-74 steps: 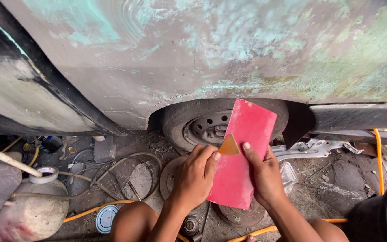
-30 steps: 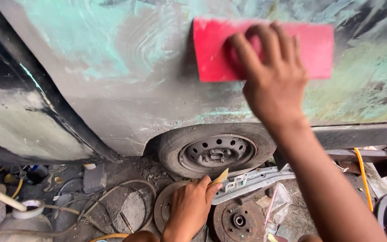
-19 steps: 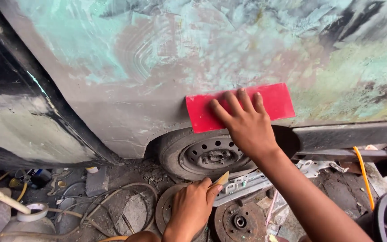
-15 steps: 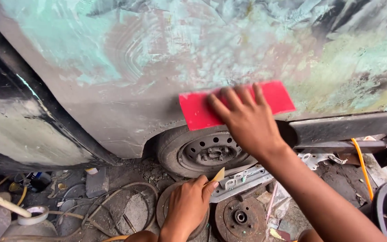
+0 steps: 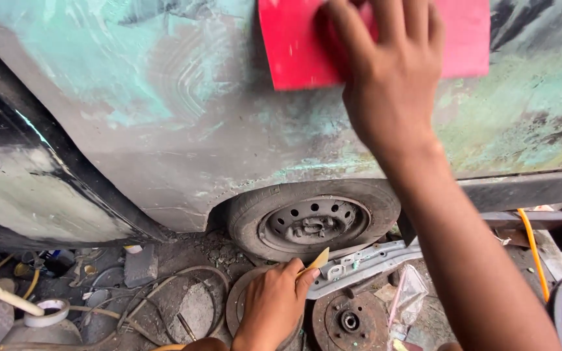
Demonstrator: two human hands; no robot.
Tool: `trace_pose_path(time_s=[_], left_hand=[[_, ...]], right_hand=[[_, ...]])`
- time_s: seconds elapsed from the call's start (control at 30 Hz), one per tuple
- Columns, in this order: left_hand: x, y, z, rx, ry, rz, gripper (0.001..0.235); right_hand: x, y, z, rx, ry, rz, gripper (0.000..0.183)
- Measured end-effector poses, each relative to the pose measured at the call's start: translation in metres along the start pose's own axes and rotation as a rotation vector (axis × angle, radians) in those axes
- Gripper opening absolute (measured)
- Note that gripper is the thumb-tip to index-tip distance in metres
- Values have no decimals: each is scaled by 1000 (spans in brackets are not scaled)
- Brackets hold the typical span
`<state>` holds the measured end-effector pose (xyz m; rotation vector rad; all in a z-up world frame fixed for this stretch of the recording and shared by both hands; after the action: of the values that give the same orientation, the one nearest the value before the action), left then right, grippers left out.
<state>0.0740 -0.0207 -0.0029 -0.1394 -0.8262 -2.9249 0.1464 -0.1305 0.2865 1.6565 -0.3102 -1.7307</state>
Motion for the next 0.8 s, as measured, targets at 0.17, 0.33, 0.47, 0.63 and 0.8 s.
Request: trace_pose_path(time_s=[0.17, 0.33, 0.47, 0.63, 0.8], left_hand=[[-2, -2, -5, -31, -21, 35, 40], [0, -4, -6, 0, 53, -13, 37], [4, -2, -4, -1, 50, -28, 39], [2, -9, -17, -39, 17, 4, 38], [7, -7, -3, -6, -72, 43, 39]], right_hand=[[40, -36, -10, -25, -21, -53, 27], [97, -70, -26, -122, -164, -55, 29], [114, -81, -21, -109, -242, -25, 37], [100, -66, -30, -503, -605, -150, 65], [14, 3, 25, -192, -222, -160, 48]])
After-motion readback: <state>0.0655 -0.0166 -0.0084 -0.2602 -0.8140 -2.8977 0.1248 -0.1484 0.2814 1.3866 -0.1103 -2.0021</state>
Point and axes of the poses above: each hand's wrist, its own x-axis away from the middle knuckle, its own z-axis out of the back of the hand, y = z × x, the point moved 7 cm from there along -x, towards the middle knuckle, and after that the axes turned 13 degrees about z, right-handed, at the moved point
